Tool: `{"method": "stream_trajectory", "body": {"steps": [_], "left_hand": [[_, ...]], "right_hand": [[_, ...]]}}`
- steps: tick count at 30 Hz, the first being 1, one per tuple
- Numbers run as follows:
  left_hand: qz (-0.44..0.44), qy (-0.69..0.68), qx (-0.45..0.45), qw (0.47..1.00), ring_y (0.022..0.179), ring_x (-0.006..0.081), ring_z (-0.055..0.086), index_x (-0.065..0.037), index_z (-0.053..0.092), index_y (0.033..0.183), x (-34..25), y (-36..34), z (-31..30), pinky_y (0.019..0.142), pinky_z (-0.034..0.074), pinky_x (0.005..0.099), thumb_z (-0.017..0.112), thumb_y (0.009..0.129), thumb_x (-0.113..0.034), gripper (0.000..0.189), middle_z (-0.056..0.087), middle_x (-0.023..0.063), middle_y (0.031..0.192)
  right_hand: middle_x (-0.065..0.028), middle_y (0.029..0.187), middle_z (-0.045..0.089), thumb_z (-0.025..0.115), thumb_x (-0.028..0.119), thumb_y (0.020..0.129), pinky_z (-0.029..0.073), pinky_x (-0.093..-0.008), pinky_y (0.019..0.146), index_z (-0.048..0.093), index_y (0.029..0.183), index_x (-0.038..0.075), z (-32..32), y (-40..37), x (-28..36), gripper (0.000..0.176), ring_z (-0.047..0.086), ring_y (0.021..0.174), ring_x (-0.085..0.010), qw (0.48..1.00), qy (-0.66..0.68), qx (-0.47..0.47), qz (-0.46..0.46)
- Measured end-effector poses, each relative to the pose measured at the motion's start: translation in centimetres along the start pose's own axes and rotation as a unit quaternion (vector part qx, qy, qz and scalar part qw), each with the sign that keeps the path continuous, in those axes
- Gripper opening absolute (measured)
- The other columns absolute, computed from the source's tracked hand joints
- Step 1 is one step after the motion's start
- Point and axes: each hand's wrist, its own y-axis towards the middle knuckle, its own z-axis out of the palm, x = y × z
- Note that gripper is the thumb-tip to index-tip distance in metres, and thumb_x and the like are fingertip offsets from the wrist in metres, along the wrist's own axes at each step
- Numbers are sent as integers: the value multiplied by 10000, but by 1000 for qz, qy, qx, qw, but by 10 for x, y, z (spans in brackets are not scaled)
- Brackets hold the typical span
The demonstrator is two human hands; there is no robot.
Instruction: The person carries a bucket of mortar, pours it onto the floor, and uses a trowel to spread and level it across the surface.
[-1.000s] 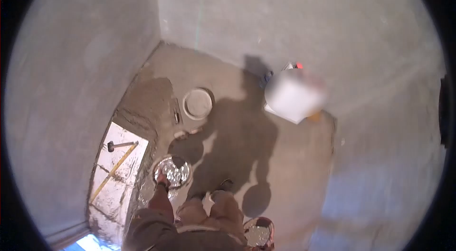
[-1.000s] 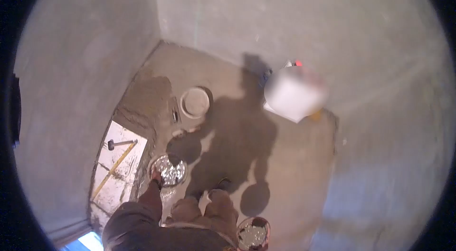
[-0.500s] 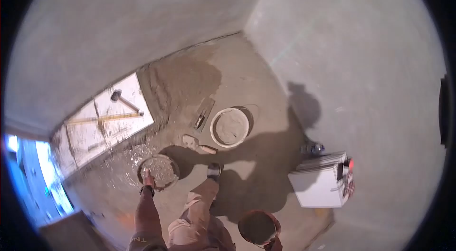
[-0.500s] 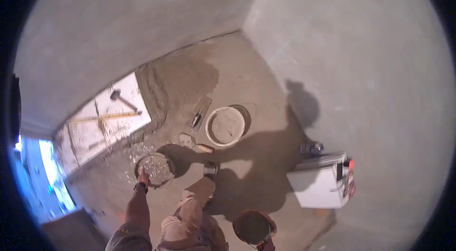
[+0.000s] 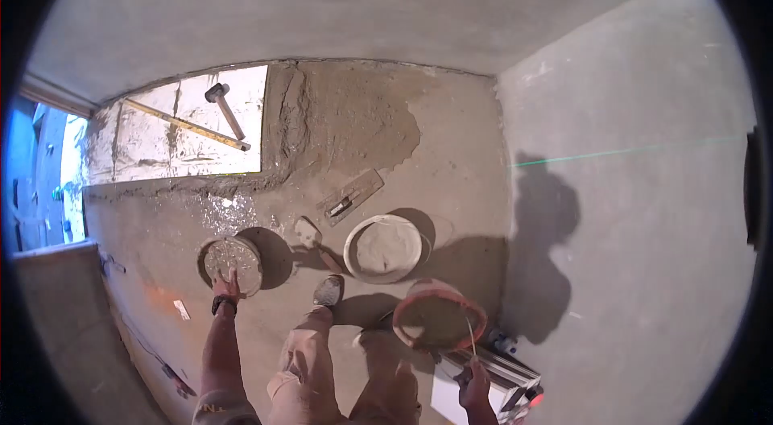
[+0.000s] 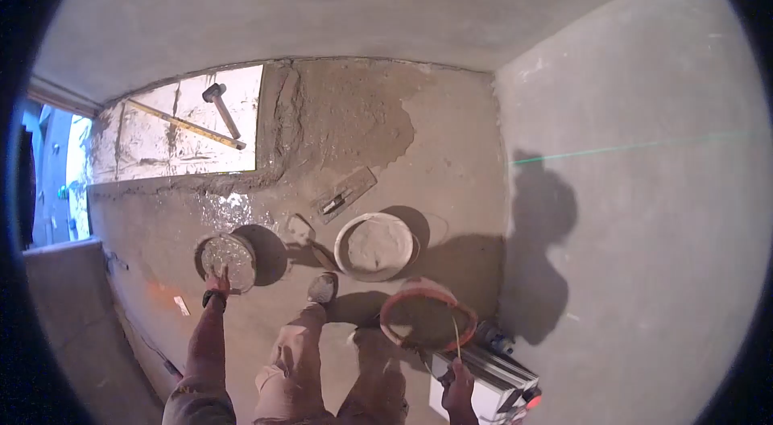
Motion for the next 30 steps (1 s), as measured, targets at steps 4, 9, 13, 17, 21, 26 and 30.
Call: {"method": "stream_trajectory", "body": {"steps": [4,9,13,17,21,26,30], "left_hand": [[125,-19,-2,992,1271,449,424,-27,375,1415,-55,-78,-7,1057,369,482,590,894,-451,706,410,288,1398],[46,-114,-6,992,1291,421,421,-9,330,1433,-127,-184,22,1058,368,463,622,882,-435,755,416,301,1391],[-7,-68,79,995,1221,393,511,8,361,1408,-104,-275,81,1017,417,438,657,859,-440,768,464,285,1356],[-91,-196,165,962,1187,347,553,-15,404,1394,-133,-376,89,989,446,422,686,824,-483,790,534,256,1291],[-157,-177,187,953,1192,352,552,-20,419,1389,-121,-436,110,1004,439,422,679,811,-523,809,552,246,1286],[-234,-150,223,934,1160,344,580,1,480,1331,-143,-428,137,988,461,419,691,809,-490,747,592,235,1243],[-137,-319,127,929,1020,304,656,23,552,1240,-240,-342,153,864,526,390,711,836,-347,571,643,222,1140]], "right_hand": [[-129,757,577,569,354,933,425,-368,543,598,895,2,-26,82,61,355,553,642,-216,683,-406,65,-603],[-42,710,536,594,312,919,421,-327,559,615,906,50,-36,187,140,263,507,599,-155,948,-272,134,-96],[25,653,474,615,281,927,415,-306,491,600,879,76,-16,208,201,211,475,535,-119,921,-242,217,-217],[22,641,439,644,324,908,408,-263,473,531,925,80,-14,283,235,270,419,487,-99,958,-224,166,68],[-17,718,485,696,382,858,417,-271,435,536,987,70,8,323,276,374,438,477,-115,940,-308,117,92],[-19,745,515,678,308,878,388,-258,410,568,1013,107,51,346,318,266,455,480,-110,941,-327,72,40],[1,809,538,678,296,882,441,-294,487,579,1078,98,114,371,327,296,496,573,-113,918,-385,90,-23]]}}
